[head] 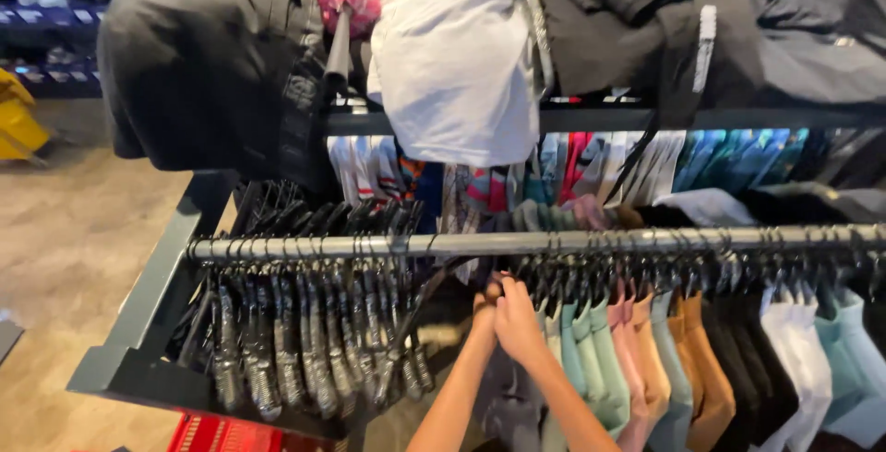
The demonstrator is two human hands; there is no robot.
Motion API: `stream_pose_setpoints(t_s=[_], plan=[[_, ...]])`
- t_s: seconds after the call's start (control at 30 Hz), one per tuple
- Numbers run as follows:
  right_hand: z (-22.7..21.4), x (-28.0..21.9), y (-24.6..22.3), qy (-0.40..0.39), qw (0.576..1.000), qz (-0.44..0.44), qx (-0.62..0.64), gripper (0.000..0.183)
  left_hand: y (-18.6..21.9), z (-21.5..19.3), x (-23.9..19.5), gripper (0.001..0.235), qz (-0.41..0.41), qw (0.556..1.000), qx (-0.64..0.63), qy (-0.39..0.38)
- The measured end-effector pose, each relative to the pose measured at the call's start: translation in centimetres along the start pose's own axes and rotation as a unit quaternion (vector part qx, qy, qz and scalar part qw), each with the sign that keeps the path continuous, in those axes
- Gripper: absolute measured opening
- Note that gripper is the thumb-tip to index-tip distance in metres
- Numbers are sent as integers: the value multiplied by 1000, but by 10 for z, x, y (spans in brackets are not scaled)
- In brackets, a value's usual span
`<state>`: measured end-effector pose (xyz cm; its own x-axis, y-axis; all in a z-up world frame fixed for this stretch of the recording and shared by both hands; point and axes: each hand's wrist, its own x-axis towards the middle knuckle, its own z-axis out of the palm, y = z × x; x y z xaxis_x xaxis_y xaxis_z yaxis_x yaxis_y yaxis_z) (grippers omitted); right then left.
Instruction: Removing items of clothing from hangers and placing them into a red plastic bin for sorting.
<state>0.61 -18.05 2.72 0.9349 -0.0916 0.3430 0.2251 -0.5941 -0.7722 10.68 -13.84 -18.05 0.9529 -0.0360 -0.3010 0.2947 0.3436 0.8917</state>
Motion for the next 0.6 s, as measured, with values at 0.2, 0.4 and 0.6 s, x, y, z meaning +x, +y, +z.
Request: stream_pose_setpoints(t_s=[0.2, 0.4, 0.6], plan=[[0, 20, 7, -92, 990, 48, -95, 54, -10, -22, -24, 19, -105, 992, -56, -34], [42, 37, 47, -125, 971, 74, -191, 45, 19, -43, -42, 14, -35, 991, -119, -44], [40, 38, 18, -82, 982, 110, -130, 39, 84, -48, -84, 12, -50, 988, -144, -1]])
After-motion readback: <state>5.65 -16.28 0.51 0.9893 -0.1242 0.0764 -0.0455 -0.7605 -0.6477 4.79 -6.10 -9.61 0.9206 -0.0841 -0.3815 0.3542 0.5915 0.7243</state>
